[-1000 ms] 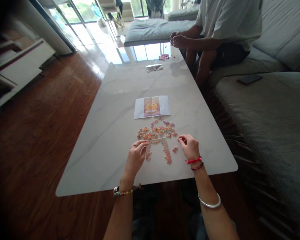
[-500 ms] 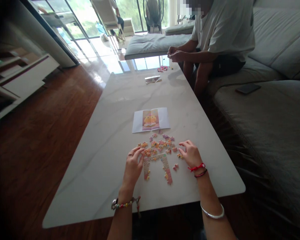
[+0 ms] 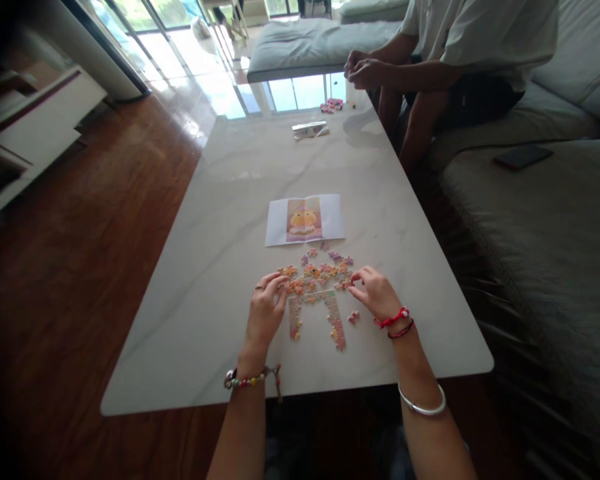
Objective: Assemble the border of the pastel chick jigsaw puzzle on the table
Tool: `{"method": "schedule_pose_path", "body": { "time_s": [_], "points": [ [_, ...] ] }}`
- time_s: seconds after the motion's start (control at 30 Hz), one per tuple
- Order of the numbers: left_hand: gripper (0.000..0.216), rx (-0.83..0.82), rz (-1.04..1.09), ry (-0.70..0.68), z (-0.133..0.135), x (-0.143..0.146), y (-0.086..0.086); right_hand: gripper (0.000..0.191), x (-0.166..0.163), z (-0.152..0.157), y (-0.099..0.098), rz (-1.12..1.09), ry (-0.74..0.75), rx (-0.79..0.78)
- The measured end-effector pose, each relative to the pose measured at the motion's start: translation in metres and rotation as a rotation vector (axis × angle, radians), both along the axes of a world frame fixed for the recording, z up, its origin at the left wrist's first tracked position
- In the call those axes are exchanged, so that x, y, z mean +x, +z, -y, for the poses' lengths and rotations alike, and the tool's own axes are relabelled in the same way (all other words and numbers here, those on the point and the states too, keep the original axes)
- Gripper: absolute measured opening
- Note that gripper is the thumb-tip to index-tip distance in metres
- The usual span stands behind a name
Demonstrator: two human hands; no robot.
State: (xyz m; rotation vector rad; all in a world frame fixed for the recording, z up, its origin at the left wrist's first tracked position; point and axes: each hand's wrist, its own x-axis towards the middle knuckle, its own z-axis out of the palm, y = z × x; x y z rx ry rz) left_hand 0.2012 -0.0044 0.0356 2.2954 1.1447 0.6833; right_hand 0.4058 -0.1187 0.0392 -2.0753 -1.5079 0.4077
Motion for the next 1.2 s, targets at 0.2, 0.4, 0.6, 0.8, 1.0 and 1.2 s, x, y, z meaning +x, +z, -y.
{"method": "schedule_pose_path", "body": {
  "time_s": [0.2,0.4,0.6,0.8,1.0,1.2],
  "points": [
    [0.019,-0.073,-0.050,-0.024,0.010,-0.009,0.009,0.004,-0.058,-0.002,0.010,-0.157,0.337,-0.019],
    [0.018,-0.112,-0.113,-0.055,0.026,-0.030,0.010,0.012,-0.099,0.008,-0.005,-0.081,0.413,0.021],
    [0.016,-0.131,-0.150,-0.091,0.036,-0.047,0.004,0.011,-0.117,0.018,-0.013,0.000,0.356,0.038],
    [0.015,-0.209,-0.192,-0.135,0.034,-0.052,0.000,0.012,-0.121,0.017,-0.014,0.054,0.324,0.060],
    [0.013,-0.229,-0.218,-0.160,0.030,-0.051,0.001,0.013,-0.118,0.012,-0.013,-0.008,0.335,0.039],
    [0.012,-0.215,-0.215,-0.150,0.031,-0.052,0.003,0.012,-0.117,0.013,-0.006,-0.174,0.257,-0.029]
  ]
}}
